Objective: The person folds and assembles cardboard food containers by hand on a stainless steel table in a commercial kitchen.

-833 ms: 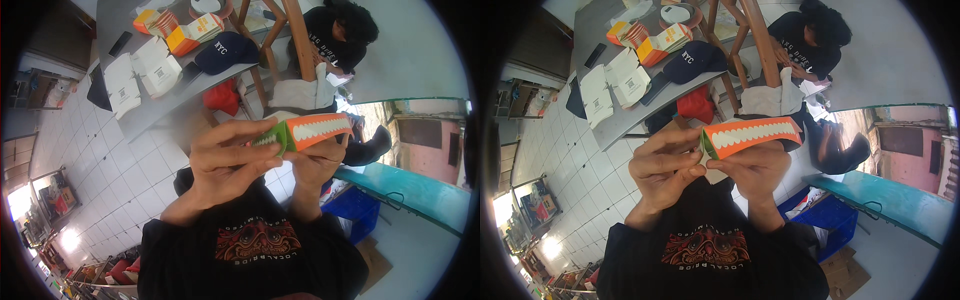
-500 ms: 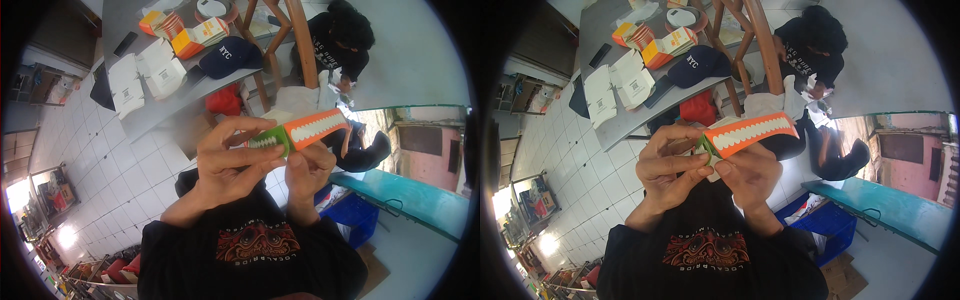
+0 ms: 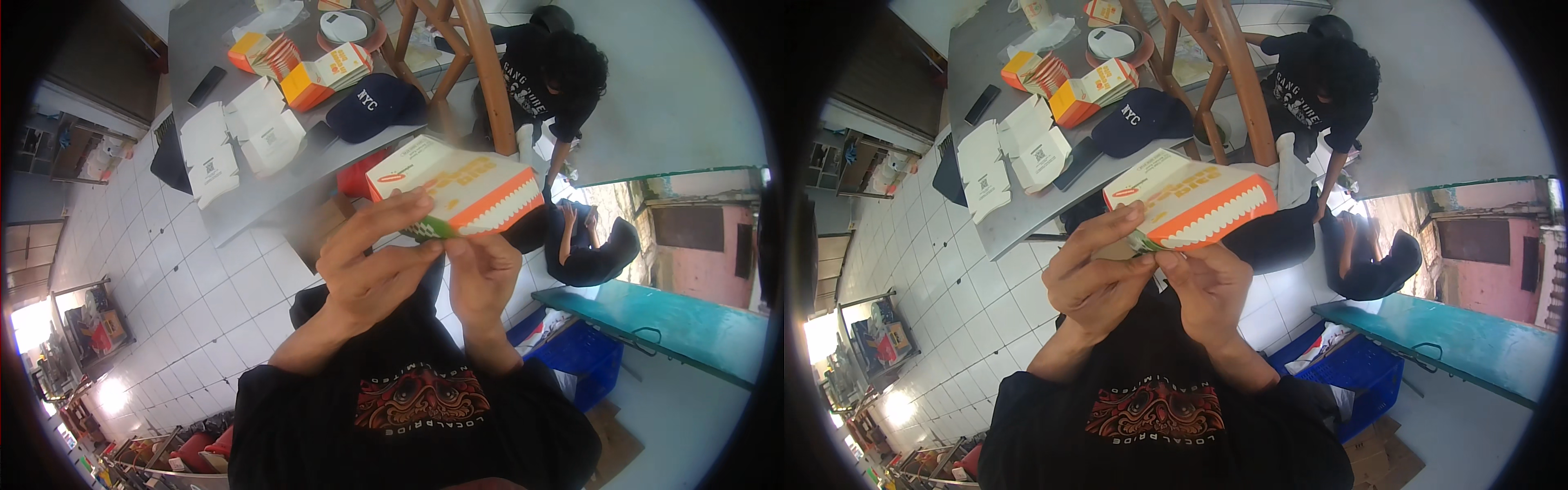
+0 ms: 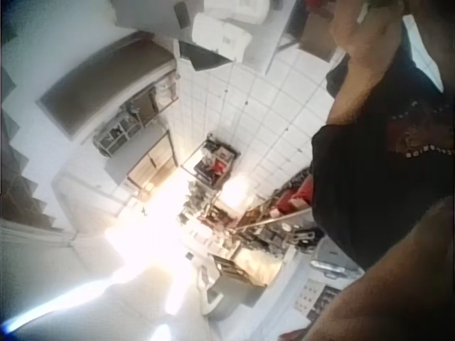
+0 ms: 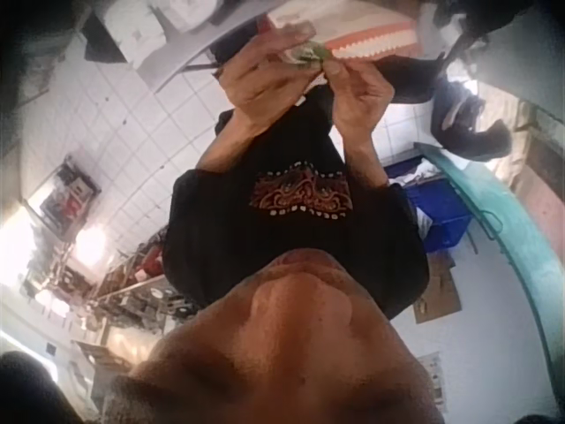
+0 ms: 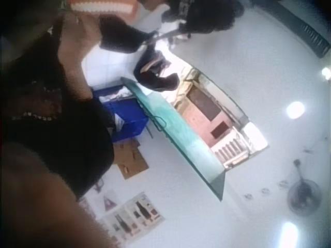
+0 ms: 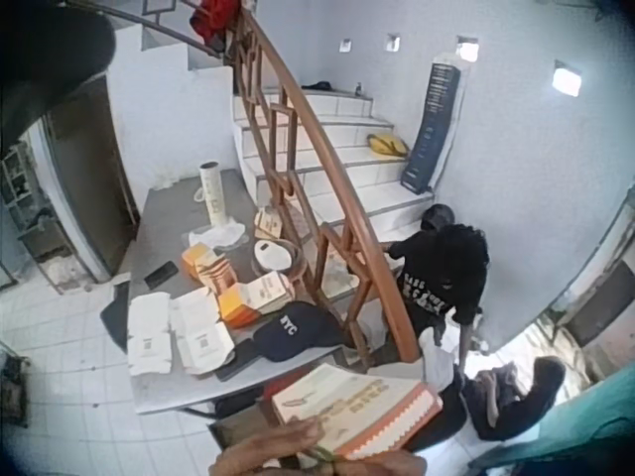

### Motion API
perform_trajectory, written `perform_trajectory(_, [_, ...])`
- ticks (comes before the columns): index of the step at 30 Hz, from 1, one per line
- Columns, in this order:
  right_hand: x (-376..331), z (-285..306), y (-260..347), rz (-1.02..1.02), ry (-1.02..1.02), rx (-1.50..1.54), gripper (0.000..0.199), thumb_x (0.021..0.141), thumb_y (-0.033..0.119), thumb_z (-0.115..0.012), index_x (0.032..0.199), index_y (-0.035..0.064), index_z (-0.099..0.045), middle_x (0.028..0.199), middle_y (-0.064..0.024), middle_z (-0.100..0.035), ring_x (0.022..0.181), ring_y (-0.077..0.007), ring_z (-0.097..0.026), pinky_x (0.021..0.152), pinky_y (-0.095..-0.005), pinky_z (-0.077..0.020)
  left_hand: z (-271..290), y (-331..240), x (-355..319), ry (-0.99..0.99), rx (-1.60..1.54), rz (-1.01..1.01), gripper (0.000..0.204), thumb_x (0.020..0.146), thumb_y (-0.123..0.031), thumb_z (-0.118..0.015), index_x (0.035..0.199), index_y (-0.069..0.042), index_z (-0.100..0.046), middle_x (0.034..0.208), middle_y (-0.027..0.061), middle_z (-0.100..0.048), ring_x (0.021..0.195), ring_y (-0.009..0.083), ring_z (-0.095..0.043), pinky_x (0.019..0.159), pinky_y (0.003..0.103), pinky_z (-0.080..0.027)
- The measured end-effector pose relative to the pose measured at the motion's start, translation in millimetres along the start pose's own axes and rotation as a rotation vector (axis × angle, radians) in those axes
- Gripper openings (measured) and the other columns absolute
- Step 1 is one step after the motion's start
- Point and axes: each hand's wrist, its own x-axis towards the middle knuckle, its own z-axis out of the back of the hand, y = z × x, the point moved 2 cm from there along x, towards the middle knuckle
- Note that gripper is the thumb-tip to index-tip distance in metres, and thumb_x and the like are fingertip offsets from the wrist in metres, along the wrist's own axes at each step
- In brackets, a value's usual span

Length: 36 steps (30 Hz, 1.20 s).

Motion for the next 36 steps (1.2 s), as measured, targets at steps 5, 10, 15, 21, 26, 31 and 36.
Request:
perform_trajectory(5, [13,2,22,0.383,0.035,-0.575,0.027,0.080,0.004,-0.081,0.103,-0.0046,-0.070,0.101,-0.0134,-0.067,0.081,-0.0190,-0.058,0.071,-0.0297,-0.0466,8,18,-13,-0.169,-0.157,0.295,0.021,0.069,0.007,-0.082,0.083,-0.001,-0.068,0.118,0.0209,-0.067,0.103,0.0274,-0.069,0.088,0.037,-0.058])
perform_trajectory(10, [38,8,48,0.668,-0.353,-0.738,0.033,0.072,0.004,-0.086,0.100,-0.0050,-0.071,0.086,-0.0102,-0.067,0.070,-0.0215,-0.058,0.069,-0.0284,-0.0474,32,45,-17,-0.267,-0.681,0.579,0.013,0.088,-0.002,-0.074,0.090,-0.002,-0.061,0.114,0.0183,-0.067,0.097,0.0196,-0.066,0.078,0.029,-0.054])
perform_trajectory(15, [38,14,31,0.671,-0.056,-0.870,0.023,0.073,-0.007,-0.077,0.095,-0.0041,-0.072,0.092,-0.0173,-0.070,0.079,-0.0299,-0.067,0.069,-0.0320,-0.0535,14,35,-27,-0.420,-0.594,0.785,0.014,0.091,-0.009,-0.073,0.089,-0.003,-0.060,0.100,0.0102,-0.067,0.084,0.0153,-0.064,0.071,0.027,-0.050])
perform_trajectory(21, [35,5,34,0.975,-0.028,-0.838,0.026,0.069,-0.010,-0.074,0.092,0.0016,-0.073,0.092,-0.0134,-0.068,0.080,-0.0293,-0.065,0.069,-0.0354,-0.0542,12,-4,-18,-0.215,-0.976,0.779,0.024,0.090,-0.003,-0.072,0.112,0.005,-0.066,0.097,0.0121,-0.071,0.088,0.0143,-0.067,0.077,0.027,-0.054])
perform_trajectory(26, [26,-1,33,0.929,0.065,-0.833,0.033,0.065,-0.008,-0.077,0.095,0.0064,-0.074,0.095,-0.0101,-0.067,0.082,-0.0275,-0.063,0.068,-0.0351,-0.0530,14,-22,8,-0.218,-0.976,0.750,0.026,0.087,0.002,-0.073,0.112,0.006,-0.067,0.099,0.0156,-0.072,0.094,0.0191,-0.070,0.083,0.031,-0.056])
perform_trajectory(31, [21,-8,25,0.803,0.091,-0.673,0.035,0.069,-0.008,-0.077,0.101,0.0068,-0.073,0.097,-0.0111,-0.063,0.085,-0.0265,-0.062,0.068,-0.0344,-0.0499,19,-21,0,-0.193,-0.780,0.699,0.019,0.084,0.007,-0.073,0.103,0.007,-0.070,0.097,0.0159,-0.073,0.093,0.0194,-0.070,0.085,0.031,-0.056])
perform_trajectory(36, [18,-12,25,0.684,0.088,-0.544,0.022,0.081,0.001,-0.077,0.102,0.0026,-0.071,0.097,-0.0126,-0.063,0.083,-0.0235,-0.060,0.069,-0.0319,-0.0483,11,-20,-4,-0.229,-0.487,0.538,0.018,0.076,0.012,-0.076,0.093,0.006,-0.071,0.091,0.0139,-0.073,0.085,0.0163,-0.070,0.080,0.028,-0.053])
